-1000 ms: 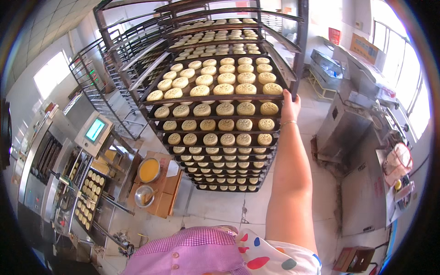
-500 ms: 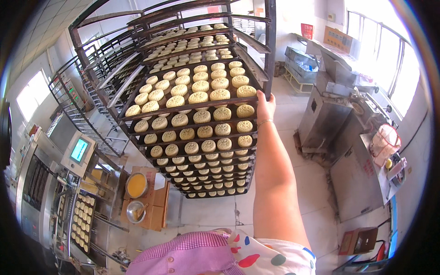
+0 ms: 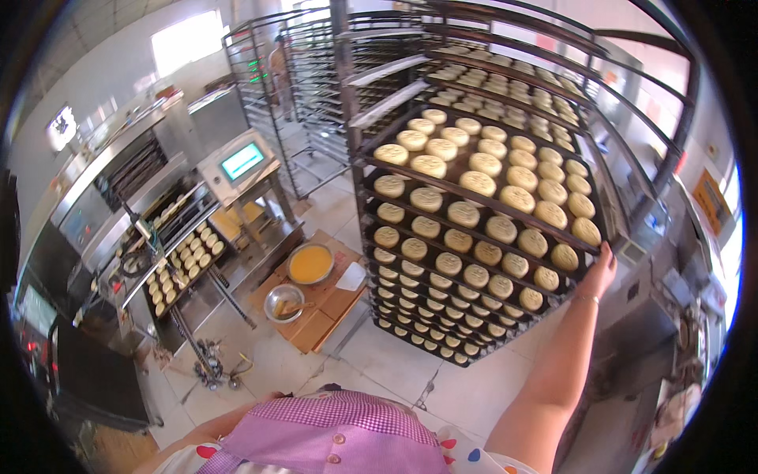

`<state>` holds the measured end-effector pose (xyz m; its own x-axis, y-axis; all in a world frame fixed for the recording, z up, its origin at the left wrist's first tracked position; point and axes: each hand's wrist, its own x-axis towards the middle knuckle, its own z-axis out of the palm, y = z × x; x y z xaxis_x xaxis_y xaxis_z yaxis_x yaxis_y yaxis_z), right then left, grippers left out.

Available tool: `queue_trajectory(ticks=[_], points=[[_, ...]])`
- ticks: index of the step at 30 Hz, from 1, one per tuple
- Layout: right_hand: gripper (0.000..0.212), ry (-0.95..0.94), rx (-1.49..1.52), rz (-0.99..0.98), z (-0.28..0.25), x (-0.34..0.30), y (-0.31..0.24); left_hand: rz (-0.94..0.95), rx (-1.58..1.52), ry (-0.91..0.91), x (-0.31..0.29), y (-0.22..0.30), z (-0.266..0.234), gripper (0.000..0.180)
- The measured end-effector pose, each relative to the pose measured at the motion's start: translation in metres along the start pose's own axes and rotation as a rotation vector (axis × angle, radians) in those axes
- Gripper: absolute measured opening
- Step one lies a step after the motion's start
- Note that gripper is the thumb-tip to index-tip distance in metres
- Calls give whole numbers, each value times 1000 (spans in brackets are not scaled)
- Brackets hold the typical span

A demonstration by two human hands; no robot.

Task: The person brushes a liquid onto circular mooncakes on a baking tray using a wooden brush, then carries the tray and slides it into a tall metal cooling rack.

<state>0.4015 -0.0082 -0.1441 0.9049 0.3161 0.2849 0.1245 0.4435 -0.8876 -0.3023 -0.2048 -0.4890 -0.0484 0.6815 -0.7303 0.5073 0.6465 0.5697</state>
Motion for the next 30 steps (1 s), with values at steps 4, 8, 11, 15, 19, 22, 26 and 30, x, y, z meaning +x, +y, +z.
queue_trajectory(ticks=[4,8,11,15,19,22,26,30], points=[[45,-81,20,-52,-8,12,2,23,-19,21,9,-38,3,32],[46,106,-161,-269,-31,-27,23,39,248,105,-3,-74,2,37],[42,126,-72,-71,-43,-111,71,-19,294,10,12,-126,-2,35],[34,-71,-599,239,-144,-172,268,75,353,23,33,-110,-8,34],[30,-1057,-1034,273,-102,-390,299,63,335,89,12,-115,-69,37],[44,-1547,-1017,195,-48,-496,288,-19,132,211,4,-123,-114,33],[43,-1704,-1016,167,19,-545,275,16,10,266,12,-158,-153,40],[39,-1689,-1097,134,62,-568,272,-43,-33,290,24,-223,-177,38]])
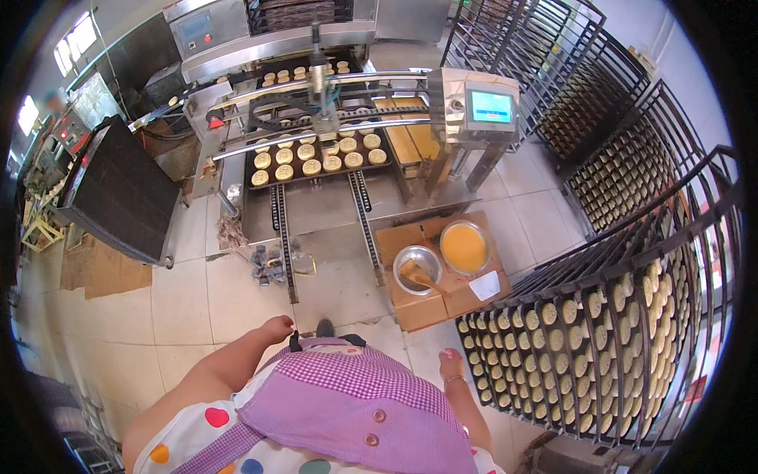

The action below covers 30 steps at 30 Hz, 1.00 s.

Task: The person brushes a liquid onto circular mooncakes on a baking tray using a wooden brush, then carries the tray and slides it into a tall metal cooling rack.

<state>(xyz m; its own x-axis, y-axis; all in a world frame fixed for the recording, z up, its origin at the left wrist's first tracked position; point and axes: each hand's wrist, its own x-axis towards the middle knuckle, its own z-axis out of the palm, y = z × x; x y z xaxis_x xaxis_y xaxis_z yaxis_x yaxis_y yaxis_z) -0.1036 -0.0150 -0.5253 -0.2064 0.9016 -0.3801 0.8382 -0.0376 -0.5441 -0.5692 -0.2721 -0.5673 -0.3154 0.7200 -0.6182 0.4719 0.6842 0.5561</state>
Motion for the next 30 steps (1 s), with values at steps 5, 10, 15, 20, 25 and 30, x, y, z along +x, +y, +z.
queue_trajectory(ticks=[5,10,15,20,25,30], points=[[40,-53,-11,119,16,5,-37,18,-117,125,19,-42,-26,32],[42,-112,-126,78,36,35,-48,-132,-409,168,39,-42,-30,34],[46,-68,24,31,33,96,-55,-171,-478,116,39,17,-34,36],[62,43,47,9,21,158,-54,-138,-505,124,44,67,-29,33],[69,160,-38,68,29,213,-29,-193,-576,157,65,91,-19,33],[69,100,65,139,40,240,-1,-233,-583,192,82,118,-16,34]])
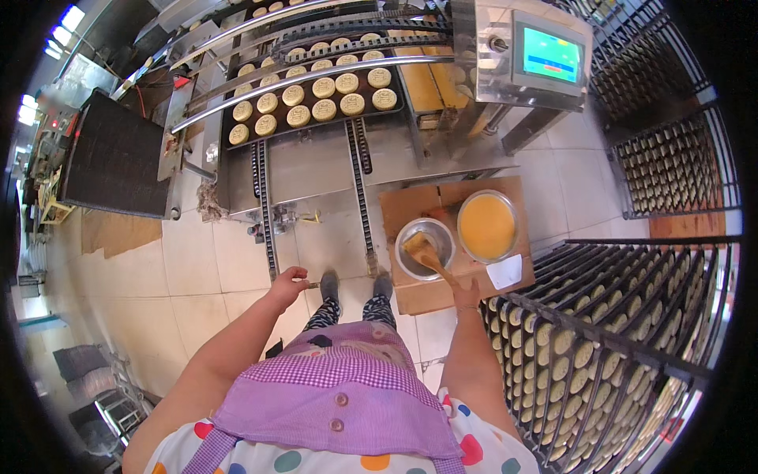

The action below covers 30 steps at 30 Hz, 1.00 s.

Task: The person brushes a liquid onto circular mooncakes on a baking tray using a wooden brush, then carries the tray and slides it into a tall metal cooling rack.

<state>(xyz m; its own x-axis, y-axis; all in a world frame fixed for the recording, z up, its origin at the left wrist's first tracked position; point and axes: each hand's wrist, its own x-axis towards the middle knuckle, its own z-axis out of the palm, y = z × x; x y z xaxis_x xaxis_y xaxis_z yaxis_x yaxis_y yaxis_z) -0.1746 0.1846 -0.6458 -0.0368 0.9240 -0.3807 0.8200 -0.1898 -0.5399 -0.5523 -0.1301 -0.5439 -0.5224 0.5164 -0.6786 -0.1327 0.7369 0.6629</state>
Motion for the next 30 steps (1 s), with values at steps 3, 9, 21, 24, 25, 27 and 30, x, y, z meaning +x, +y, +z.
queue_trajectory(ticks=[3,9,21,24,25,27,30], points=[[57,-267,357,360,-4,-4,-16,-48,-24,12,-3,27,6,36],[25,-85,335,175,-21,2,-40,-108,-241,58,29,38,14,39],[20,101,395,-30,-22,9,-92,-176,-1163,353,118,56,-22,23],[35,-82,480,-73,28,34,-50,-173,-1349,396,128,42,-23,16],[37,-109,325,-110,34,35,-53,-193,-1385,418,126,38,-22,15],[41,-161,19,-191,44,32,-65,-242,-1381,474,119,25,-16,12],[42,-137,-251,-345,50,46,-37,-311,-1297,542,90,19,2,11]])
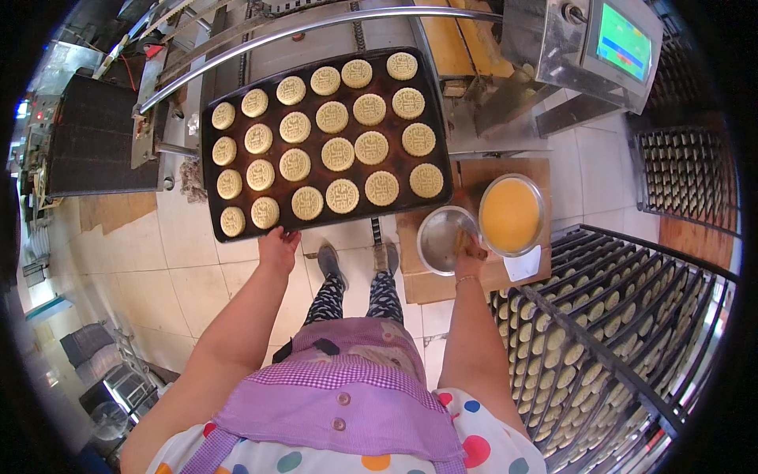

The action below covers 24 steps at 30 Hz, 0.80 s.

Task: The person brushes a liquid onto circular mooncakes on a baking tray using a wooden brush, then carries the tray and slides it into a tall metal cooling rack.

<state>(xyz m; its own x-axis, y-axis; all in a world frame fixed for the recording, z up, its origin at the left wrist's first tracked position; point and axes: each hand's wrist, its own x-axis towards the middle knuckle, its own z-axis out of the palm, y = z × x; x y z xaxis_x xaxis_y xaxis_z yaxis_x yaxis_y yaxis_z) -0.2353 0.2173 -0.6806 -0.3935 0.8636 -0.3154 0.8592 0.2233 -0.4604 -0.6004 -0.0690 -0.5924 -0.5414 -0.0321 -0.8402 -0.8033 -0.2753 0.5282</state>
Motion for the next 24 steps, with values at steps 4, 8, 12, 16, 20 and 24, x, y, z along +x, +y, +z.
queue_trajectory(ticks=[4,8,12,16,20,24], points=[[41,37,-64,-80,4,8,27,-56,13,-60,-28,-17,-39,9],[34,71,519,197,-37,-21,-54,-124,55,-34,-56,-27,-69,13],[30,143,787,414,-70,-42,-93,-189,163,-40,-78,-24,-76,23],[30,214,963,435,-98,-37,-73,-210,149,-45,-75,-20,-82,23],[30,472,893,311,-147,1,-40,-242,87,-116,-59,-24,-89,9],[29,609,659,408,-172,35,-19,-234,156,-127,-62,-20,-81,14]])
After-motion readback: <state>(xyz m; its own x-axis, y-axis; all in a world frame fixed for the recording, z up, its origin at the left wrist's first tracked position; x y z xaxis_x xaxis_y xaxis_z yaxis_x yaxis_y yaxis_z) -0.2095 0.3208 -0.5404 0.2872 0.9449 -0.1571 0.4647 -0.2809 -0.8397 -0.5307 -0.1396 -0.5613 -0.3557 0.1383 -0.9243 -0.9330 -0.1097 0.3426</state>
